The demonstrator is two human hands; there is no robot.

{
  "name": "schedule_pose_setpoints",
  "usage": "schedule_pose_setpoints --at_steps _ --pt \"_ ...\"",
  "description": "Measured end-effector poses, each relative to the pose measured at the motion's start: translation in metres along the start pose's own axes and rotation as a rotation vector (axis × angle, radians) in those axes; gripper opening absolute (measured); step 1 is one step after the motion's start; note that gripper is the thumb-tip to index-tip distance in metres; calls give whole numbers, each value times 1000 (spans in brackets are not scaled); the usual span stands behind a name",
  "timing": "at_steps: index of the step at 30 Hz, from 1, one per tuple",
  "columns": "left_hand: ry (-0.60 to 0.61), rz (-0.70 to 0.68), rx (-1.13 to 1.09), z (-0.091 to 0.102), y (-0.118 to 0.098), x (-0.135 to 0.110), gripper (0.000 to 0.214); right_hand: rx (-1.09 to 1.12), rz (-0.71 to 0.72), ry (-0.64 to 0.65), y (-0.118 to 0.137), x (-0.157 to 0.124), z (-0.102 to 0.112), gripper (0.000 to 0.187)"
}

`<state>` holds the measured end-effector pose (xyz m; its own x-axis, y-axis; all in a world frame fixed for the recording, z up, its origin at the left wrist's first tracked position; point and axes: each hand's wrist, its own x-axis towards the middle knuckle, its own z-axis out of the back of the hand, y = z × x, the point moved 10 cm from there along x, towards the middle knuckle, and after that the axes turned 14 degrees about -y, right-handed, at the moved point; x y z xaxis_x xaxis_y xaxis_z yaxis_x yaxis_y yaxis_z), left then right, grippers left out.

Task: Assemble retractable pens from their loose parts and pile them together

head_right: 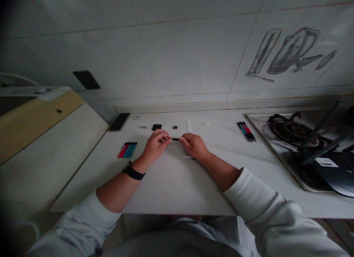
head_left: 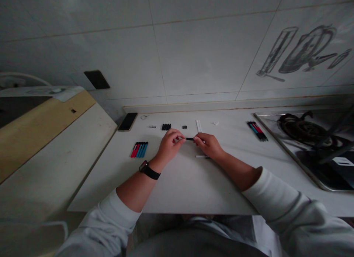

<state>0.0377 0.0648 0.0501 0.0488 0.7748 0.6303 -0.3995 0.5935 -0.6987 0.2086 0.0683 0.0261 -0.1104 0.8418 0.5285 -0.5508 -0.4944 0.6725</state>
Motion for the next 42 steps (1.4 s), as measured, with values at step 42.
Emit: schedule_pose_setpoints --at_steps 42 --pt "-67 -107 253 6 -1 -1 5 59 180 -43 13 -3 3 15"
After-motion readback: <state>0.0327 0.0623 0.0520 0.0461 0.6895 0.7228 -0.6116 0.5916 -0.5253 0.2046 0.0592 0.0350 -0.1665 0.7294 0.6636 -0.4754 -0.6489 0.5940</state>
